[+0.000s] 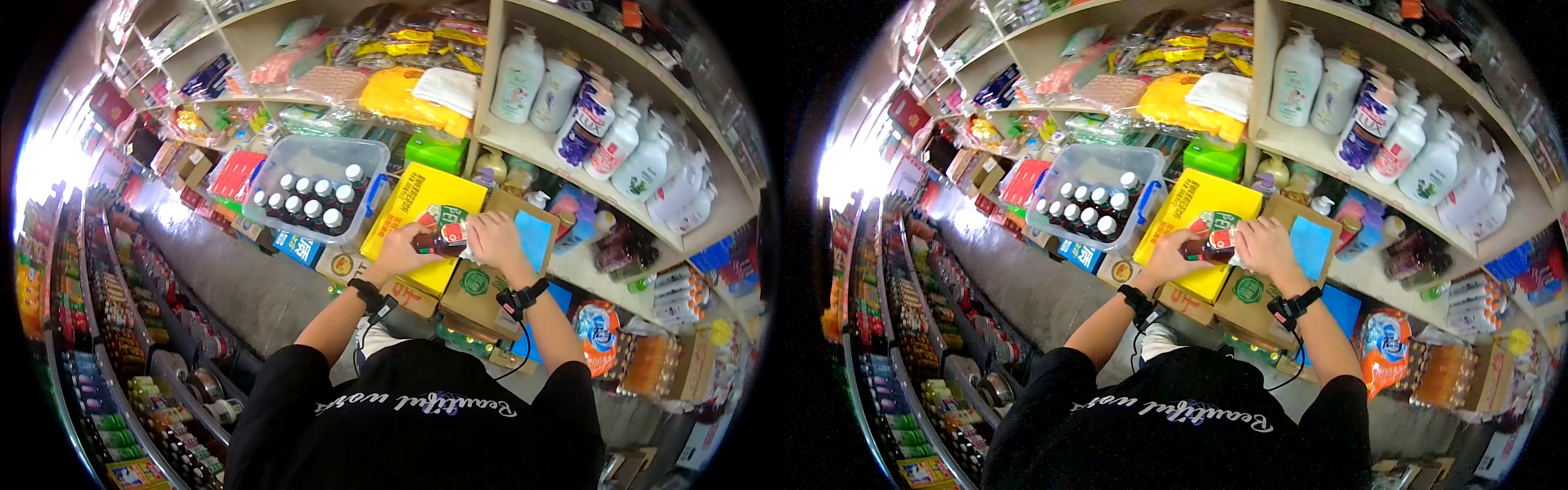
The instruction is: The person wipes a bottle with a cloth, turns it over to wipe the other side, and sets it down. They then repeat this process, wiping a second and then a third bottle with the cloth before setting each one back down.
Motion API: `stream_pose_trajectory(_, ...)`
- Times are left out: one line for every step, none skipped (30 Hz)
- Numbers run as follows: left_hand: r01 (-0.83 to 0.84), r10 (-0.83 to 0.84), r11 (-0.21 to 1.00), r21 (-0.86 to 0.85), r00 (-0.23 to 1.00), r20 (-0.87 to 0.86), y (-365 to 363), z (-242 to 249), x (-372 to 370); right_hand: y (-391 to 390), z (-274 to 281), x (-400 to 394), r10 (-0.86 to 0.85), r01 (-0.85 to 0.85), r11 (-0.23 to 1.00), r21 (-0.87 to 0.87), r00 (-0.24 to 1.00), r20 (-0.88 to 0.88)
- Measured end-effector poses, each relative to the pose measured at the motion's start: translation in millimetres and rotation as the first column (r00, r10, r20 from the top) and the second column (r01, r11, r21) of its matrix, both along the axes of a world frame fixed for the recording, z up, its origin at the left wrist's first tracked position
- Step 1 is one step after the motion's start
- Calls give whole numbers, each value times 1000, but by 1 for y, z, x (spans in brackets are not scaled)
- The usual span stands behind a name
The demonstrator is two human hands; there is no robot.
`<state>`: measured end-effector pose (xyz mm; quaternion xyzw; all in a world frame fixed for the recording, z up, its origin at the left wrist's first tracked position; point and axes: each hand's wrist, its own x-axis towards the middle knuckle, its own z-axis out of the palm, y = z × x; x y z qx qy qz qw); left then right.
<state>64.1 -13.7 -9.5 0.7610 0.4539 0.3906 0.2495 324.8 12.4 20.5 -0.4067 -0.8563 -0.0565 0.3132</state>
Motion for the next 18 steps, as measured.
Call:
stream_pose_trajectory(-4,4,1000,14,1000,-22,2,3,0,-1,-1,5,-28,28,999,27,999,-16)
stream_pose_trajectory(-3,3,1000,-5,1000,12,3,0,0,-4,-3,8,-79,74,996,-55,993,-89)
stream_pose_trajectory(2,3,996,-85,999,50,6,-2,0,-6,2,8,-182,150,969,-196,971,-158)
stream_pose_trajectory(6,9,986,-167,996,86,8,-4,-1,-10,6,5,-287,205,918,-339,934,-212)
stream_pose_trajectory(9,22,968,-251,993,120,8,-6,-2,-13,8,4,-392,239,845,-479,885,-251)
stream_pose_trajectory(-35,47,969,-246,998,45,6,5,-1,-11,3,3,-420,229,826,-515,859,-292)
stream_pose_trajectory(-6,27,966,-258,997,76,4,10,-3,-6,-4,2,-446,214,808,-549,832,-331)
stream_pose_trajectory(21,8,963,-269,994,105,3,14,-6,-4,-10,2,-471,195,789,-582,801,-369)
stream_pose_trajectory(46,-8,959,-279,991,135,4,17,-10,-5,-9,1,-490,178,737,-652,804,-335)
stream_pose_trajectory(50,-31,953,-300,997,68,8,11,-16,-5,-7,2,-506,159,680,-716,809,-301)
stream_pose_trajectory(79,-48,951,-300,993,107,11,7,-17,-6,-6,1,-517,140,618,-774,814,-265)
stream_pose_trajectory(106,-64,948,-301,987,146,12,3,-19,-11,3,-1,-525,112,609,-785,799,-294)
stream_pose_trajectory(134,-79,944,-301,979,187,12,1,-19,-19,16,-6,-534,84,600,-796,782,-320)
stream_pose_trajectory(137,-77,939,-317,978,194,11,0,-20,-25,21,-9,-544,57,590,-806,765,-344)
stream_pose_trajectory(141,-75,933,-331,976,202,10,1,-19,-24,9,-7,-466,138,739,-660,811,-353)
stream_pose_trajectory(144,-74,928,-344,975,210,10,3,-19,-21,-6,-5,-387,196,857,-477,857,-341)
stream_pose_trajectory(127,-64,935,-333,979,194,10,5,-18,-19,-22,-3,-312,230,934,-274,899,-308)
stream_pose_trajectory(110,-53,939,-327,983,177,8,8,-18,-22,-20,-5,-261,220,958,-183,934,-243)
